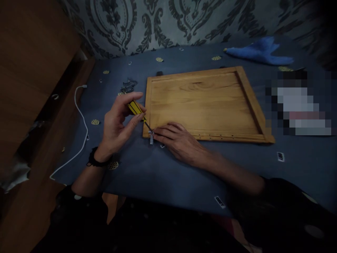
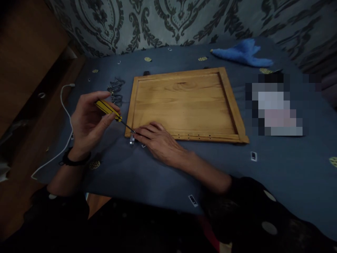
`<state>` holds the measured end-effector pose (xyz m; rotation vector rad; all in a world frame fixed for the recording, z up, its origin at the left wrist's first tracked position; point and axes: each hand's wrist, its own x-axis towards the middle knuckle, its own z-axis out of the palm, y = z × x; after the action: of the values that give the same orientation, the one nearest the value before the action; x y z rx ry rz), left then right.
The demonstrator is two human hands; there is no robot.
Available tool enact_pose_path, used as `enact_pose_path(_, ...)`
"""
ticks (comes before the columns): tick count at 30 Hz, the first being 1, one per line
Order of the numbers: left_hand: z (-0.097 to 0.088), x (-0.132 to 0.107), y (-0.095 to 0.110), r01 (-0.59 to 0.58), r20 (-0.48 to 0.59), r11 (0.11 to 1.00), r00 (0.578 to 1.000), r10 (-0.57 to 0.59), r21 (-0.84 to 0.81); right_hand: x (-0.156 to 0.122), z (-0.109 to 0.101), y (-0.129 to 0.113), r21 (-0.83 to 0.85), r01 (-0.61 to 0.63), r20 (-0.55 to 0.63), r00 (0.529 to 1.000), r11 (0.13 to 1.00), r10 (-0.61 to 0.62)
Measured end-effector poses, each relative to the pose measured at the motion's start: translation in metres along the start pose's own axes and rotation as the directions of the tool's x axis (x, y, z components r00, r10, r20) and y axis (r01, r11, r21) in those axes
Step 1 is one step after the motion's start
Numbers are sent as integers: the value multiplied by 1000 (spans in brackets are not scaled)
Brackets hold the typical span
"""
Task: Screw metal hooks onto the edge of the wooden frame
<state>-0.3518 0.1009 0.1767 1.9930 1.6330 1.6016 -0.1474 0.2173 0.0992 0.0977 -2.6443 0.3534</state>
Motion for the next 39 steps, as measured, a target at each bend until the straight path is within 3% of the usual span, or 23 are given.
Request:
enact_pose_path(14, -1, -1, -1, -36, 78, 997, 996, 31, 73, 1, -1, -2, -23, 10, -17, 1000, 1000, -10)
enact_pose_path(21, 4, -3, -1, -123, -31, 971, 991, 132, 207, -1, -2, -1, 14, -17, 12, 1000, 1000, 17)
enact_pose_path(28, 7, -4, 4, -28, -113, 992, 993, 42, 124, -1, -2, 0, 37, -4, -26, 1000, 999, 5)
enact_pose_path(32, 7, -5, 6, 11, -85, 998, 996, -5, 68, -1, -2, 0, 51, -26, 0, 1000, 998, 26)
enact_pose_path(39, 6, -2, 8, -44, -21, 998, 999, 45, 49, -2, -3, 1, 53, -26, 9, 1000, 998, 26)
